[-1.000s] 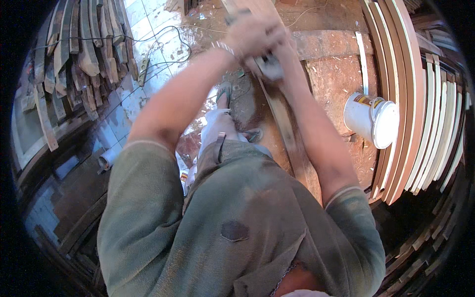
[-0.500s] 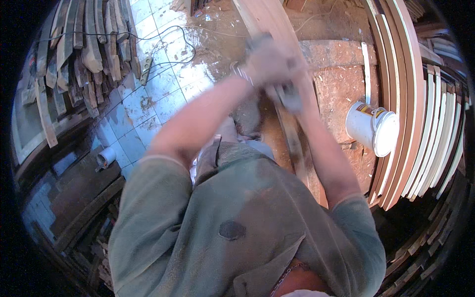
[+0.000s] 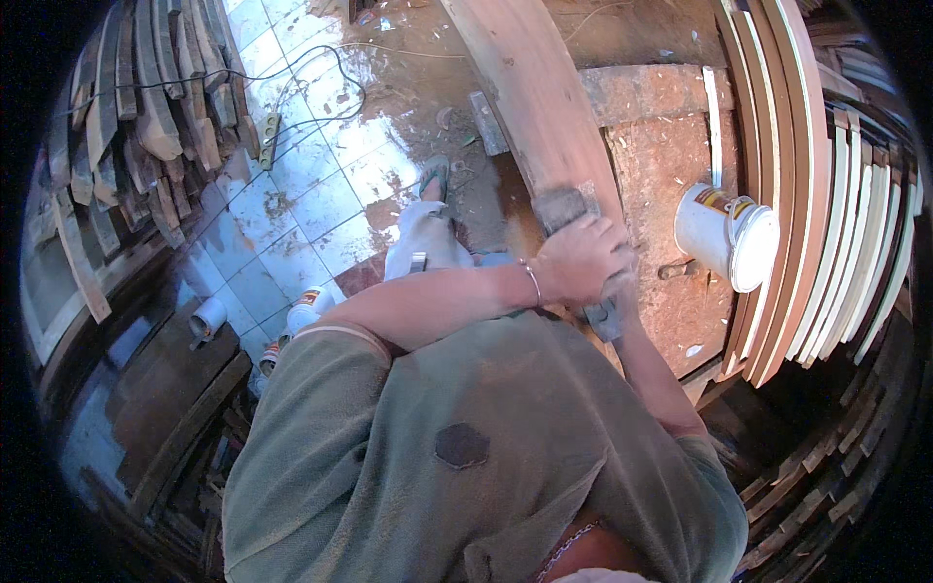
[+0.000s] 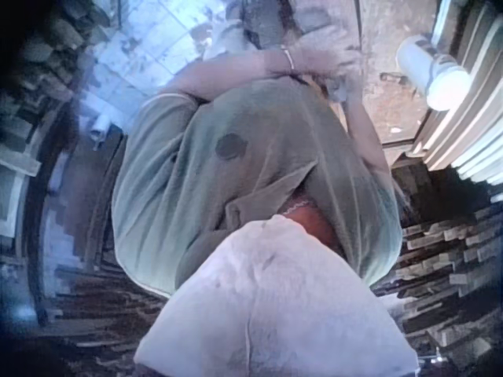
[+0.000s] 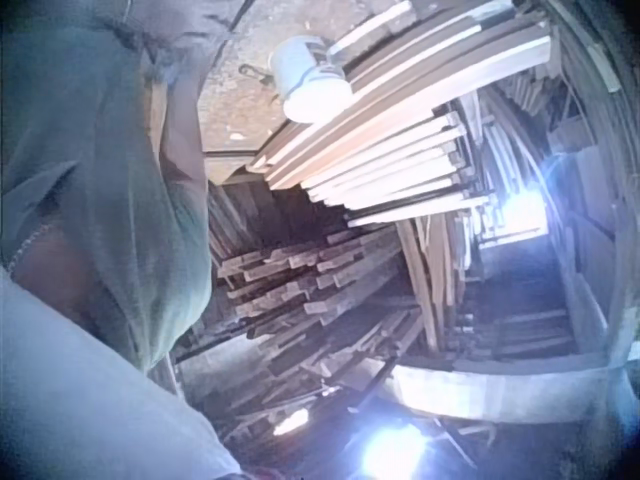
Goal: The person shapes the edge of a curved wooden board using a hand plane, rubs the wood with a sanding block, and applies a liquid finish from a container onto the board with a cloth.
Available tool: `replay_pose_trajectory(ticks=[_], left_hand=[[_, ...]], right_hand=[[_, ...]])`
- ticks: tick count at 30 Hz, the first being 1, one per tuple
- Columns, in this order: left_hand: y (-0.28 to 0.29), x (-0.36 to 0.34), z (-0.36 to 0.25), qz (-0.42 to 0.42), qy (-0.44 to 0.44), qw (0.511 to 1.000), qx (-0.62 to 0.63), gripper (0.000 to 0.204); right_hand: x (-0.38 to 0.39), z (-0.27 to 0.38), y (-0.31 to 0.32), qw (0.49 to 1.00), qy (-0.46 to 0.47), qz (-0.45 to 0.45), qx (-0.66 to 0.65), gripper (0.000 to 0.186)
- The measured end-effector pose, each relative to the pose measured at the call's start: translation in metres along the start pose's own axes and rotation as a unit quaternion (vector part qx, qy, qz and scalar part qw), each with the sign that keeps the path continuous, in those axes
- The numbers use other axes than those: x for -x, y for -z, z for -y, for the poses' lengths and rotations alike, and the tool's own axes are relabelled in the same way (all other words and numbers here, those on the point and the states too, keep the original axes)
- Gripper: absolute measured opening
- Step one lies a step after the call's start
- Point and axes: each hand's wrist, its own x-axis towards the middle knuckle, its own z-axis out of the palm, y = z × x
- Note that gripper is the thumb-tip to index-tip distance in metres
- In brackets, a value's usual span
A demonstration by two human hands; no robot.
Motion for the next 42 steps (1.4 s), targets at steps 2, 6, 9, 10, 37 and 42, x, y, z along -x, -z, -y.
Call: replay_pose_trajectory(ticks=[2, 6, 9, 10, 37, 42], left_hand=[[-0.002, 0.004, -0.002, 0.004, 0.011, 1.0, 0.028, 0.027], [0.06, -0.017, 0.056, -0.045, 0.003, 0.994, -0.1, 0.027], [0.132, -0.048, 0.12, -0.037, 0.104, 0.984, -0.143, 0.032], [0.155, -0.058, 0.141, -0.086, 0.089, 0.982, -0.145, 0.034], [0.118, -0.048, 0.113, -0.095, 0.031, 0.985, -0.142, 0.025], [0.065, -0.019, 0.055, 0.0, 0.02, 0.994, -0.108, 0.021]], right_hand=[[0.003, 0.009, 0.01, 0.983, 0.08, -0.046, 0.16, 0.044], [-0.073, 0.063, 0.007, 0.992, 0.084, -0.058, -0.07, 0.043], [-0.189, 0.139, 0.02, 0.944, 0.278, -0.166, 0.066, 0.046], [-0.212, 0.178, 0.033, 0.898, 0.367, -0.22, 0.107, 0.04], [-0.163, 0.133, 0.021, 0.899, 0.299, -0.252, 0.198, 0.028], [-0.077, 0.114, 0.015, 0.935, 0.279, -0.195, 0.095, 0.05]])
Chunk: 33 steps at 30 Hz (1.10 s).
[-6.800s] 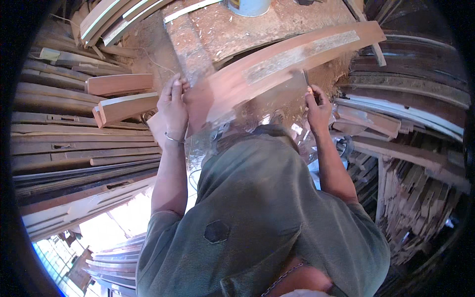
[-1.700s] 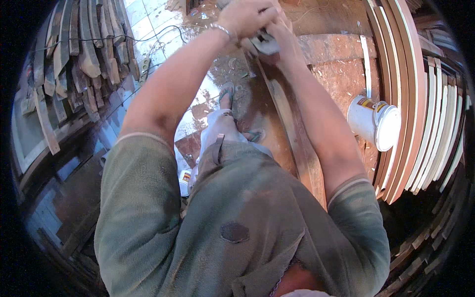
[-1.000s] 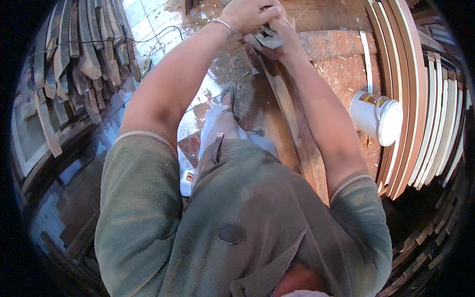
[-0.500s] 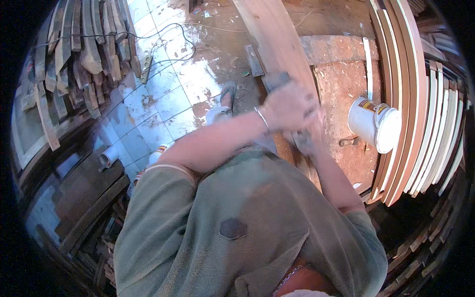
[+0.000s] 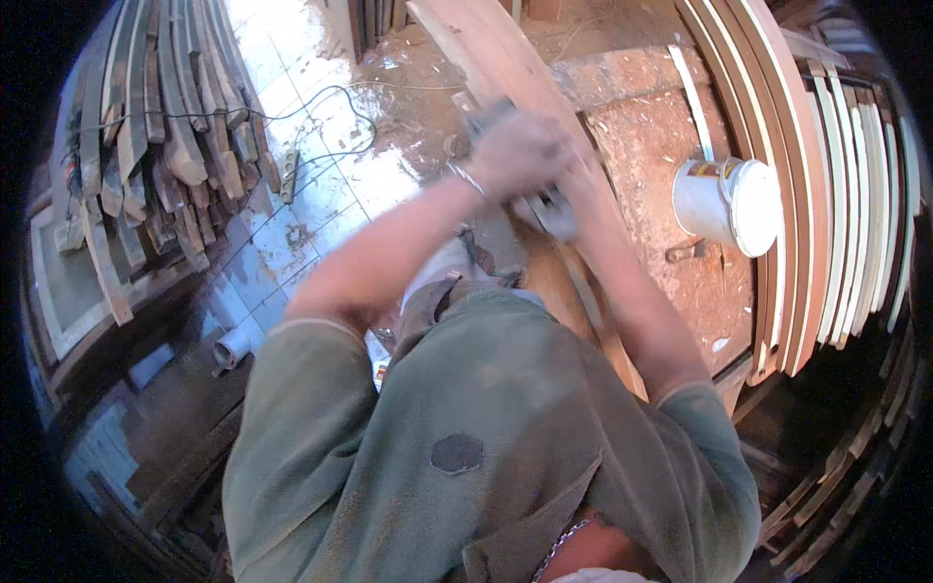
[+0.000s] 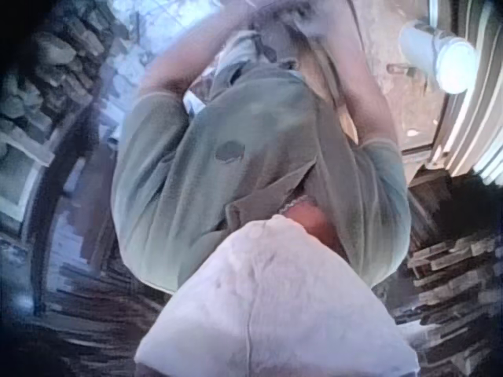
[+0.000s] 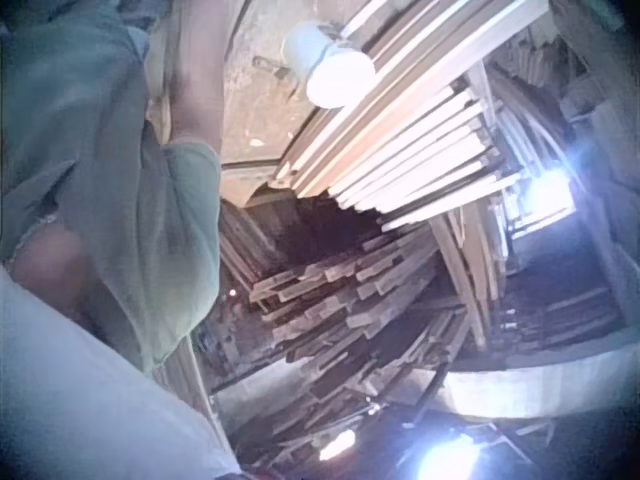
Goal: The person shapes the edge of a curved wooden board using a hand plane, rubs the wood with a sanding block, and applies a liquid finish from a container onto the board with a cloth.
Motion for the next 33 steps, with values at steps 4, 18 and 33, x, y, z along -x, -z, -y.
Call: replay_pose_trajectory(ticks=[4, 18, 33], left_hand=[[-0.048, 0.034, -0.062, -0.087, -0.113, 0.99, -0.003, 0.013], [0.128, -0.071, 0.165, -0.154, 0.004, 0.981, -0.115, 0.026], [0.029, 0.097, 0.16, -0.302, 0.443, 0.797, 0.277, 0.022]], right_hand=[[0.05, 0.055, 0.058, 0.97, -0.147, 0.175, 0.083, 0.044], [-0.216, -0.016, -0.055, 0.997, 0.064, -0.042, -0.024, 0.042], [0.117, 0.036, 0.084, 0.983, -0.176, 0.031, 0.042, 0.051]])
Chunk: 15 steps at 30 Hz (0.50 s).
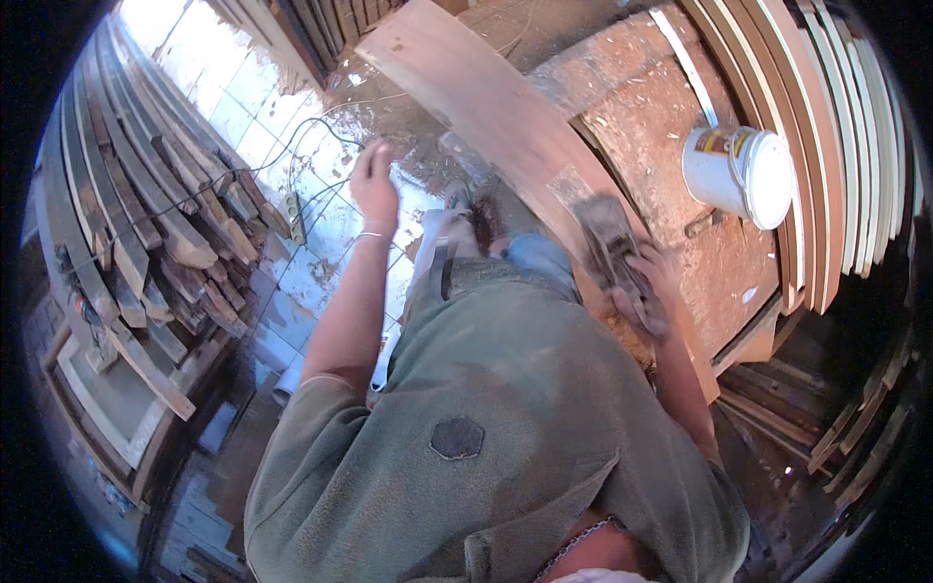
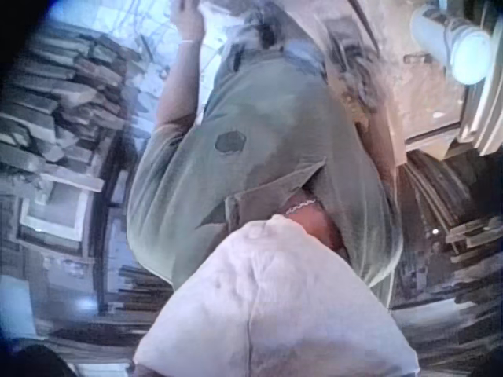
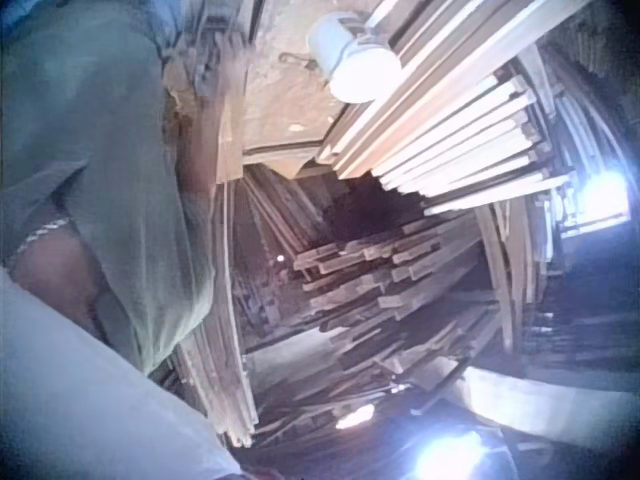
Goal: The person shapes the edge of a curved wooden board using a hand plane, rubs the wood with a sanding block, and applies a liquid finish from a container onto the board with a cloth.
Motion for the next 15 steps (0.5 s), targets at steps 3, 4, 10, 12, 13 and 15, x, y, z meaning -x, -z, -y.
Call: replay_pose_trajectory(ticks=[3, 4, 10, 12, 13, 15], left_hand=[[0.067, -0.024, 0.083, -0.01, 0.212, 0.976, 0.046, 0.024], [0.107, -0.03, 0.119, 0.004, 0.162, 0.981, -0.108, 0.023], [0.139, -0.002, 0.124, -0.015, 0.224, 0.945, -0.236, 0.025], [0.14, 0.0, 0.151, 0.04, 0.116, 0.938, -0.324, 0.021], [0.101, 0.018, 0.118, 0.076, 0.126, 0.941, -0.304, 0.02], [0.064, 0.036, 0.091, 0.127, 0.021, 0.946, -0.296, 0.021]], right_hand=[[0.049, 0.025, 0.018, 0.993, -0.098, -0.068, 0.011, 0.041], [0.06, 0.027, 0.018, 0.988, -0.119, -0.093, 0.003, 0.038], [0.129, -0.039, 0.006, 0.796, -0.461, -0.363, -0.15, 0.034], [0.13, -0.083, 0.017, 0.756, -0.446, -0.436, -0.197, 0.032], [0.132, -0.099, 0.023, 0.739, -0.47, -0.443, -0.191, 0.038], [0.134, -0.129, 0.036, 0.701, -0.538, -0.434, -0.173, 0.05]])
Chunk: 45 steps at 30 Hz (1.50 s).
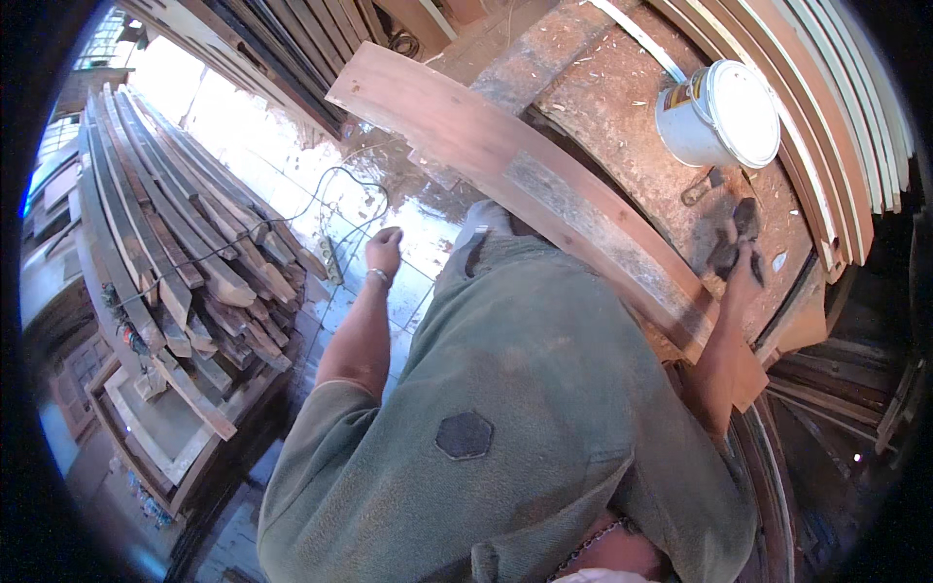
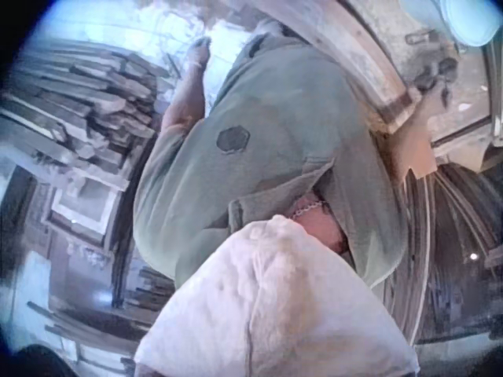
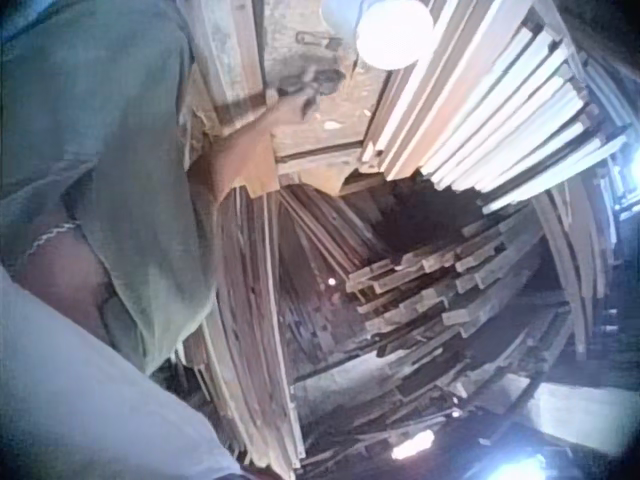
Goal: The person shapes the edge of a curved wooden board using a hand plane, rubs the wood with a sanding block, and applies a liquid finish from a container onto the board with a cloth.
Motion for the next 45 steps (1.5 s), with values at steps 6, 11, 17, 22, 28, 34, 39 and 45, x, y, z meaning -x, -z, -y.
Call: replay_pose_trajectory(ticks=[6, 11, 17, 22, 28, 34, 39, 45], left_hand=[[-0.018, 0.014, -0.084, 0.111, -0.068, 0.991, -0.015, 0.026], [0.008, 0.03, -0.065, 0.096, -0.02, 0.995, 0.003, 0.03], [0.064, 0.005, 0.073, 0.189, 0.184, 0.936, 0.232, 0.037], [0.059, 0.001, 0.02, 0.179, 0.023, 0.982, -0.058, 0.023], [0.044, -0.017, -0.07, 0.162, -0.013, 0.986, -0.031, 0.023], [0.056, -0.072, -0.06, 0.243, -0.057, 0.968, -0.03, 0.025], [0.1, -0.124, -0.018, 0.291, -0.09, 0.945, -0.116, 0.019], [0.153, -0.196, 0.006, 0.253, 0.051, 0.962, -0.087, 0.027]], right_hand=[[-0.065, -0.064, -0.009, 0.948, -0.046, -0.129, 0.288, 0.079], [-0.046, -0.052, 0.01, 0.927, 0.146, -0.177, 0.297, 0.06], [0.01, 0.004, -0.017, 0.946, 0.3, 0.019, 0.124, 0.043], [-0.026, -0.001, -0.102, 0.955, 0.159, 0.13, 0.213, 0.039], [-0.037, 0.001, -0.115, 0.938, 0.079, 0.108, 0.318, 0.034], [0.004, -0.01, -0.079, 0.982, -0.027, -0.102, -0.156, 0.031], [0.126, 0.017, -0.067, 0.88, -0.093, -0.067, -0.46, 0.026], [0.287, 0.051, -0.153, 0.925, -0.102, -0.116, -0.348, 0.026]])
